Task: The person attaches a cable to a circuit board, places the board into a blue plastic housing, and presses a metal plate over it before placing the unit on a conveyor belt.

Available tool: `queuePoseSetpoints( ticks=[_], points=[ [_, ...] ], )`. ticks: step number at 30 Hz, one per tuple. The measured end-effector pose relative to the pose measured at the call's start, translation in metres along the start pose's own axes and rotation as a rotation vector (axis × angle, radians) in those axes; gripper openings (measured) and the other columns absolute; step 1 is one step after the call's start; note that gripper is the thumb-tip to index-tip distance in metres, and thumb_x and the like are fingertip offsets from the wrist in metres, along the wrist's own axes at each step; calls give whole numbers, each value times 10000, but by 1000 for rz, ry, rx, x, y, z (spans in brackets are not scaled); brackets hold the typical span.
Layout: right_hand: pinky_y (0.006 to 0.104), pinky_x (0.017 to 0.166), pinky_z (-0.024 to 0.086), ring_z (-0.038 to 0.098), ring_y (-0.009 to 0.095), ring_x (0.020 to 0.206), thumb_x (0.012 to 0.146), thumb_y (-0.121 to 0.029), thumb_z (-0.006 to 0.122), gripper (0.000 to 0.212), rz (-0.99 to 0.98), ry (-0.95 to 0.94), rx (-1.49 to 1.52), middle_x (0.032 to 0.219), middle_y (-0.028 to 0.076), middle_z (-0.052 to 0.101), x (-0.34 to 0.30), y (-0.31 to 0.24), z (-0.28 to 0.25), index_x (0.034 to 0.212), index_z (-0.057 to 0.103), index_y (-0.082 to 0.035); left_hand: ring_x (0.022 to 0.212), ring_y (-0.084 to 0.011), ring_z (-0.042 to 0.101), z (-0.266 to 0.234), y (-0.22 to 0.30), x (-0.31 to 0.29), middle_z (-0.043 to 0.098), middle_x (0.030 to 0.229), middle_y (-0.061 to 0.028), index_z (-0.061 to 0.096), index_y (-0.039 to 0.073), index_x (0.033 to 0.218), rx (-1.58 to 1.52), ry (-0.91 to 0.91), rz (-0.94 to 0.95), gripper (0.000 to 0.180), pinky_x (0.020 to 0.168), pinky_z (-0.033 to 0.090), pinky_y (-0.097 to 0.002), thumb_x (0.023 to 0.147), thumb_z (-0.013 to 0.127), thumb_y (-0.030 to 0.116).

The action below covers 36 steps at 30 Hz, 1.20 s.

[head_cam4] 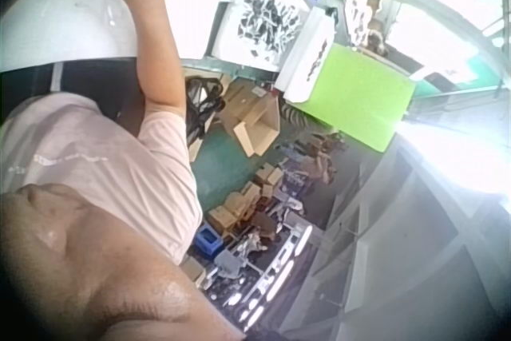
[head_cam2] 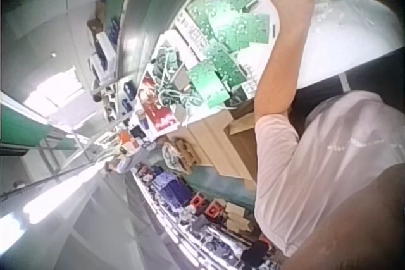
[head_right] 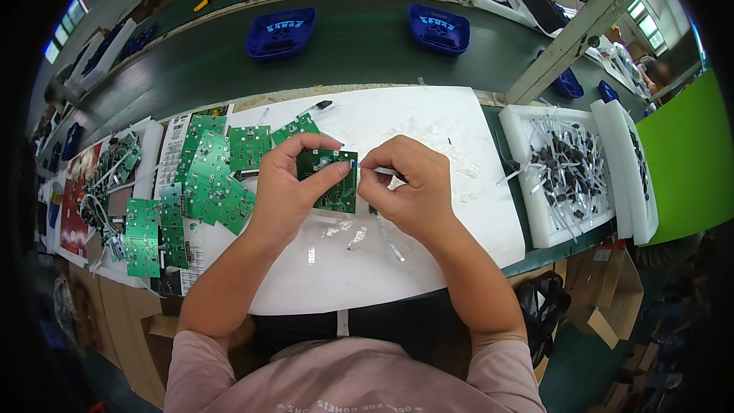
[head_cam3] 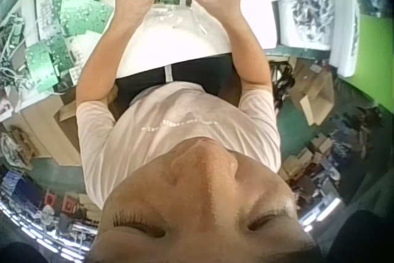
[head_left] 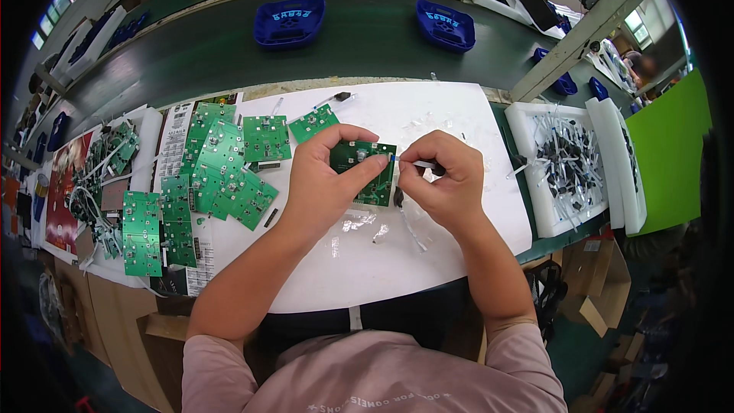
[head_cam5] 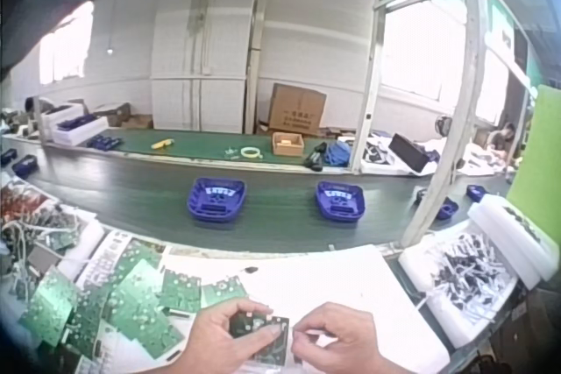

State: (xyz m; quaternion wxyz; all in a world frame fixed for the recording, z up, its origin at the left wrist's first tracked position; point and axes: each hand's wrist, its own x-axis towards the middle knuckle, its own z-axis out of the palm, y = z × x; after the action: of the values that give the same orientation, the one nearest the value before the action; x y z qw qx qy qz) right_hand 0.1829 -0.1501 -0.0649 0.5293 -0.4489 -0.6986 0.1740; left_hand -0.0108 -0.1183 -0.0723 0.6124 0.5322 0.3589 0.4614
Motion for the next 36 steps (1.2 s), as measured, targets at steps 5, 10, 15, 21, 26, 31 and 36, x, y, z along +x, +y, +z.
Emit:
queuePoseSetpoints(
  ticks=[5,10,15,21,26,31,36],
  points=[
    [255,623,535,669,138,661,734,45,741,102,-44,-17,-25,780,68,693,1,0,-1,814,696,0,848,-75,688,0,0,-1,724,966,-44,691,5,1101,52,13,6,241,754,565,-227,876,776,-9],
    [255,635,548,678,145,669,724,51,738,114,-33,-42,-14,785,72,697,3,-1,-2,816,692,2,859,-76,686,0,0,0,722,965,-43,692,5,1105,38,11,-4,245,763,562,-228,874,774,-10],
    [259,633,556,683,151,675,715,59,743,131,-108,-31,-45,779,77,694,4,0,-3,818,683,5,869,-79,686,1,2,0,722,968,-45,690,2,1113,41,7,2,252,774,561,-230,875,773,-9],
    [262,626,555,680,155,669,712,61,752,136,-131,-18,-74,770,77,690,3,2,-1,808,679,-4,853,-76,687,1,1,-1,719,957,-45,688,2,1111,46,6,-20,249,758,565,-228,877,770,-14],
    [262,620,554,681,160,669,713,57,758,138,-126,-21,-76,772,78,692,3,0,0,811,681,-2,849,-72,689,2,0,-1,721,950,-45,689,-1,1102,57,10,1,239,745,570,-227,877,768,-17],
    [263,625,557,685,158,677,717,50,764,134,-121,-34,-76,777,78,696,3,1,-2,817,688,2,845,-76,690,3,1,-1,721,952,-48,690,0,1099,56,13,-11,237,745,574,-230,876,768,-17],
    [256,653,537,670,129,698,760,20,753,88,117,-64,76,792,64,707,1,1,-2,827,699,3,844,-82,693,1,1,0,724,959,-53,688,0,1101,32,6,-33,241,750,576,-234,875,770,-13]
  ],
)
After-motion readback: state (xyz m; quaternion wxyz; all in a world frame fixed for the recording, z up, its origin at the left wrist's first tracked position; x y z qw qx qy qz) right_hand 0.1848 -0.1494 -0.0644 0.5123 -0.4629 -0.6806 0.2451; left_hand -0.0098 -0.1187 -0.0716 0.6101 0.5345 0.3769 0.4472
